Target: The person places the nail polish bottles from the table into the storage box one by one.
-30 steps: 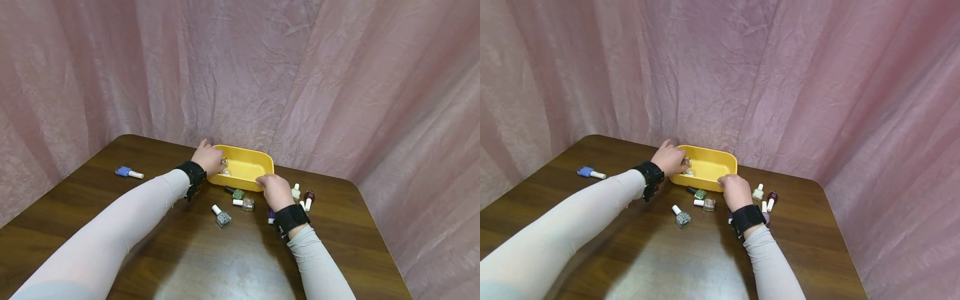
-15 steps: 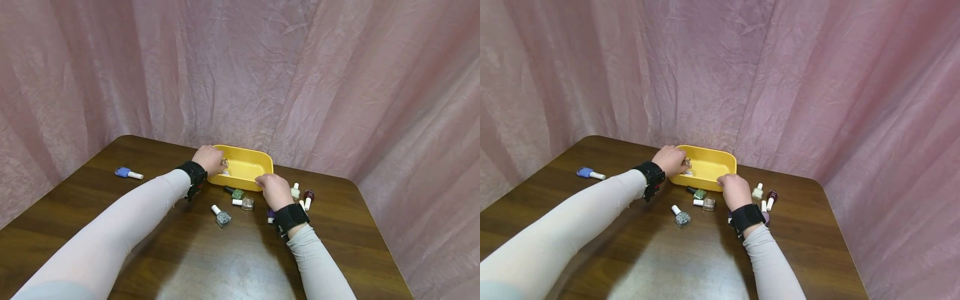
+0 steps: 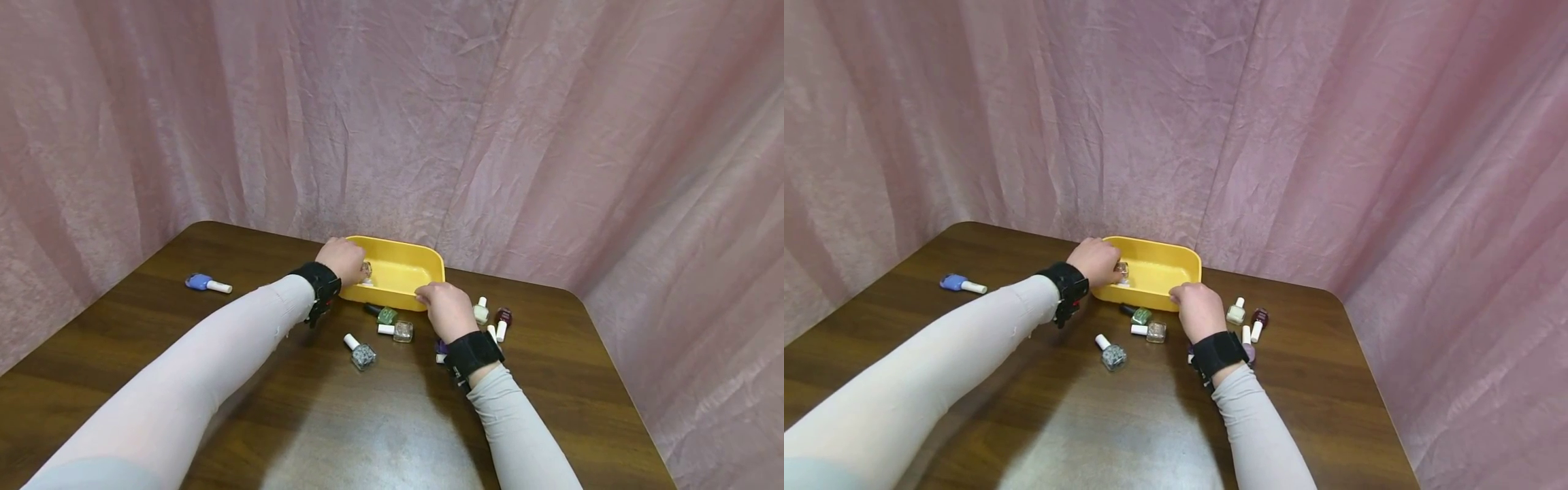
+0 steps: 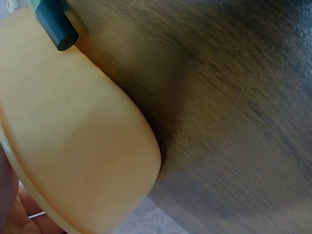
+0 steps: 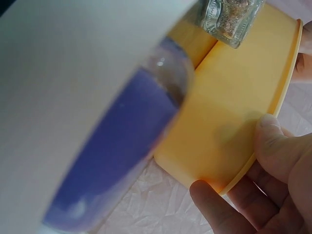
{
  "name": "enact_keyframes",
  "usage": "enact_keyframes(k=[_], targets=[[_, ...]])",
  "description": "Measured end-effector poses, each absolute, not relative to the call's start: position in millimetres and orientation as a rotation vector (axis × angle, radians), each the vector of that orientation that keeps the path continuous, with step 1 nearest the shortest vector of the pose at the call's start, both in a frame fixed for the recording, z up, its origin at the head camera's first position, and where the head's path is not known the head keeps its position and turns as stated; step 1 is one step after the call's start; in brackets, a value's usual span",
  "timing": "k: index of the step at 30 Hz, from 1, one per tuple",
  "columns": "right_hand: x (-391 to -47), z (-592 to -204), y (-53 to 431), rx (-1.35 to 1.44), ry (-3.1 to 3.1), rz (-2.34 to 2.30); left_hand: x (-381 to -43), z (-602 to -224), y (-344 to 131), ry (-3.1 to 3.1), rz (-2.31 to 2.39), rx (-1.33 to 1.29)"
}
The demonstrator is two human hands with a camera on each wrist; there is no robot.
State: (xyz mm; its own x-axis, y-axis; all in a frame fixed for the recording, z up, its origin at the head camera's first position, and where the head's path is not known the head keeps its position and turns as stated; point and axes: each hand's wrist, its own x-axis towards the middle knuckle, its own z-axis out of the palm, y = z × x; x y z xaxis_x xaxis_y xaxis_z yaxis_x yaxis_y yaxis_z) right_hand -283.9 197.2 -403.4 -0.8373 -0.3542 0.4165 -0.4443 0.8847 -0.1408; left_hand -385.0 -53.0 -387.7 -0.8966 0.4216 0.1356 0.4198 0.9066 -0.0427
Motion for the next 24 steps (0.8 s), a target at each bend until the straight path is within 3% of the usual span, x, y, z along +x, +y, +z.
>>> enact_keyframes(k=[24], targets=[[-282.9, -402.0, 194.4, 0.576, -2.675, 0.321, -390.8, -383.5, -52.1, -3.025, 0.097, -0.656]])
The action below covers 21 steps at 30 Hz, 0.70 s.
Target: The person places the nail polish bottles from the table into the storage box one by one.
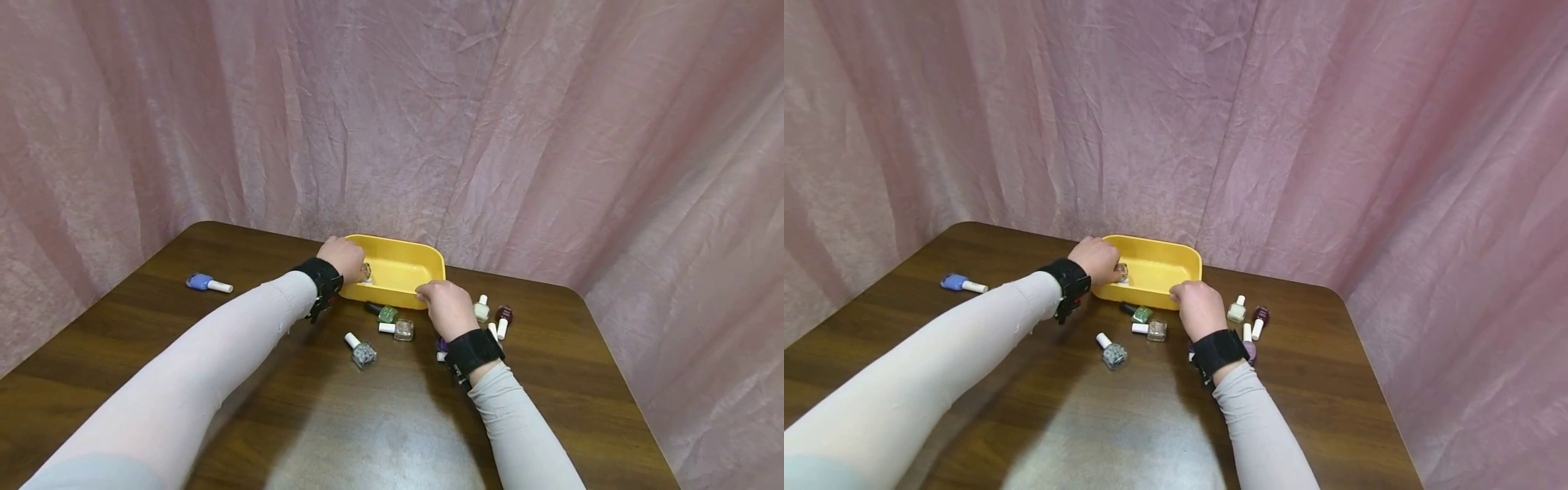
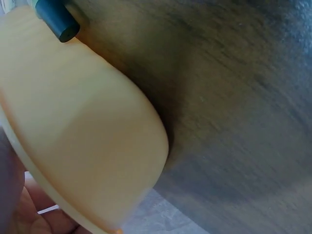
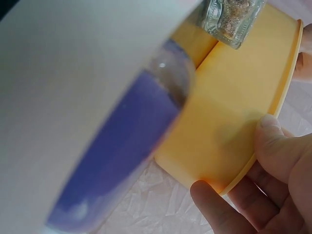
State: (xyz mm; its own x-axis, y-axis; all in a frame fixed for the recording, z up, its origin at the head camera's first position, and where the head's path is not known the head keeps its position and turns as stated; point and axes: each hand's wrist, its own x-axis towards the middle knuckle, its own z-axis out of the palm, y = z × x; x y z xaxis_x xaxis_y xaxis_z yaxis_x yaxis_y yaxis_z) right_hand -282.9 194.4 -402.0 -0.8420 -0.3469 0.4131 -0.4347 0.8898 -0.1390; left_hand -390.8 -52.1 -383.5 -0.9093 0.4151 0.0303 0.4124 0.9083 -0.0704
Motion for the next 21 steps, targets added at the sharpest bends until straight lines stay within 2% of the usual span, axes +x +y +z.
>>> enact_keyframes(k=[21], targets=[[-284.0, -404.2, 195.1, 0.572, -2.674, 0.333, -380.6, -375.2, -50.4, -3.042, 0.087, -0.652]])
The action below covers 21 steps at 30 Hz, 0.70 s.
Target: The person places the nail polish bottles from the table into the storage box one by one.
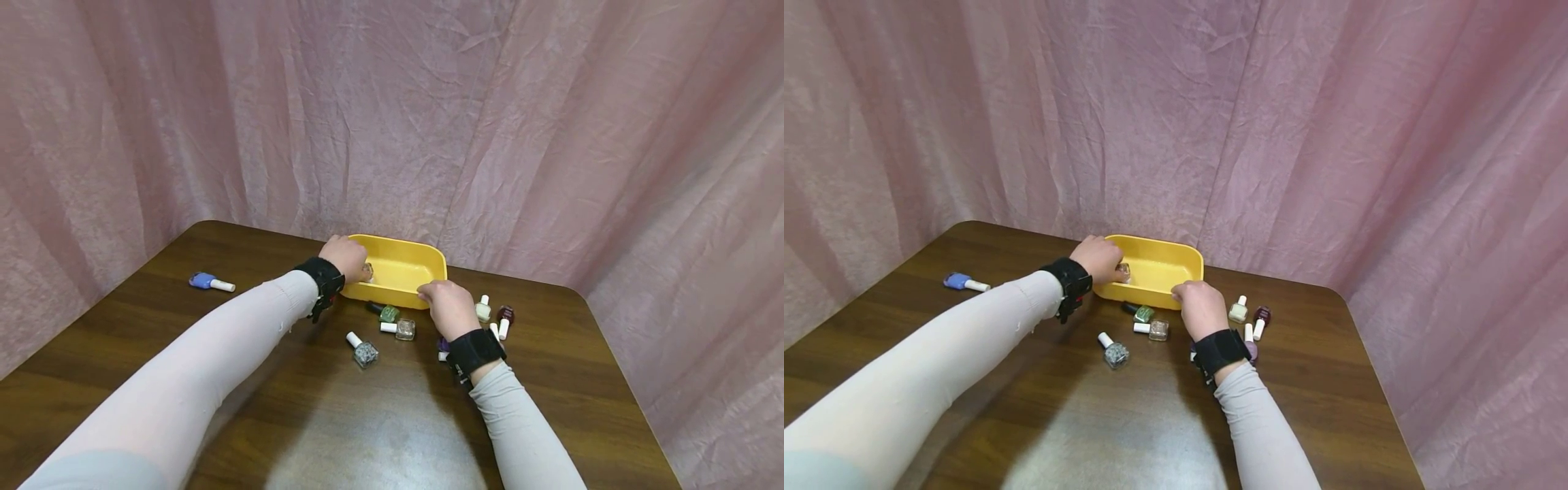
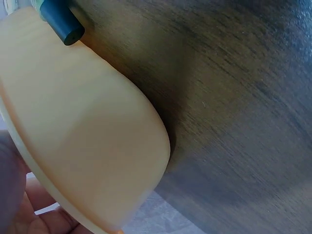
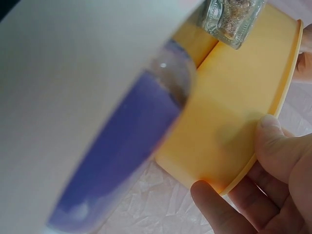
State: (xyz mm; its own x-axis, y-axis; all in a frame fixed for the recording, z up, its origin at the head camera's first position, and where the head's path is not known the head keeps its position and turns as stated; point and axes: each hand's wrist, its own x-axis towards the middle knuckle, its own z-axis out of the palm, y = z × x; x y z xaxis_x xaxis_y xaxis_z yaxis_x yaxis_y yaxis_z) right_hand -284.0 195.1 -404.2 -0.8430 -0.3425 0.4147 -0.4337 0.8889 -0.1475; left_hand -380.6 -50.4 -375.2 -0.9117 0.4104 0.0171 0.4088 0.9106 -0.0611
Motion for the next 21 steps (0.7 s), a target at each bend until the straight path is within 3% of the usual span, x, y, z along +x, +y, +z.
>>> enact_keyframes(k=[21], targets=[[-284.0, -404.8, 194.8, 0.567, -2.68, 0.327, -360.8, -373.2, -49.1, -2.881, 0.06, -0.668]])
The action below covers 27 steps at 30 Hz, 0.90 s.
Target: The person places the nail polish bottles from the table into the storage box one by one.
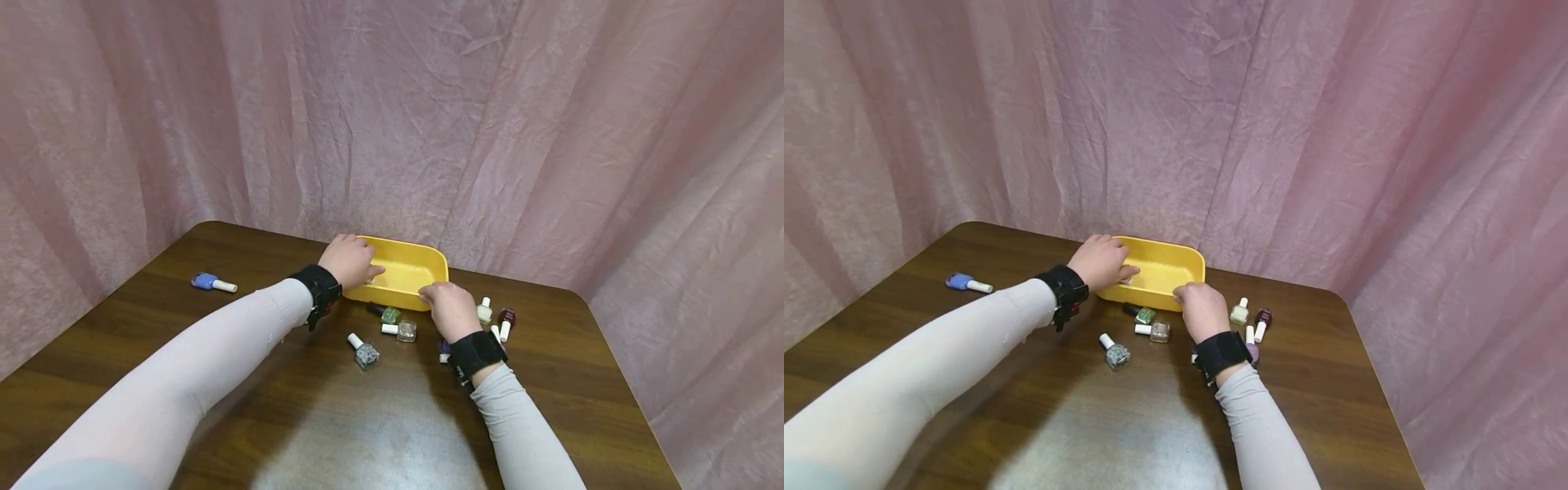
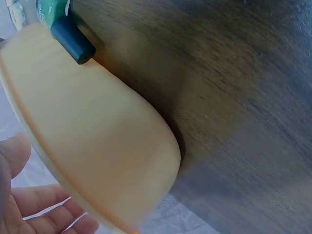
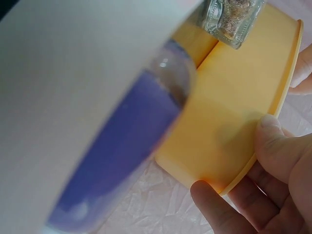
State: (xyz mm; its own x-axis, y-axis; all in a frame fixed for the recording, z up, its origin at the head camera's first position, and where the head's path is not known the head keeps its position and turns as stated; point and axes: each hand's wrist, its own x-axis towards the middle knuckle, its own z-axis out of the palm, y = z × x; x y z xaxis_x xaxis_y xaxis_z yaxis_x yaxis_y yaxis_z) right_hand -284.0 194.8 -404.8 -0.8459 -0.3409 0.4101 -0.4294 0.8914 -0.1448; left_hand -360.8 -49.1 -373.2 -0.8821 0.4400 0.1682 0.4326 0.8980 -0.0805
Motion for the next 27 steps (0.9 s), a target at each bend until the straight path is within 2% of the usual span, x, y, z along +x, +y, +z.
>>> enact_keyframes(k=[13, 27], targets=[[-281.3, -403.6, 194.0, 0.573, -2.669, 0.336, -349.5, -375.7, -66.2, -2.765, 0.006, -0.76], [-282.8, -406.0, 193.8, 0.574, -2.66, 0.328, -340.8, -369.2, -96.6, -2.768, -0.053, -0.705]])
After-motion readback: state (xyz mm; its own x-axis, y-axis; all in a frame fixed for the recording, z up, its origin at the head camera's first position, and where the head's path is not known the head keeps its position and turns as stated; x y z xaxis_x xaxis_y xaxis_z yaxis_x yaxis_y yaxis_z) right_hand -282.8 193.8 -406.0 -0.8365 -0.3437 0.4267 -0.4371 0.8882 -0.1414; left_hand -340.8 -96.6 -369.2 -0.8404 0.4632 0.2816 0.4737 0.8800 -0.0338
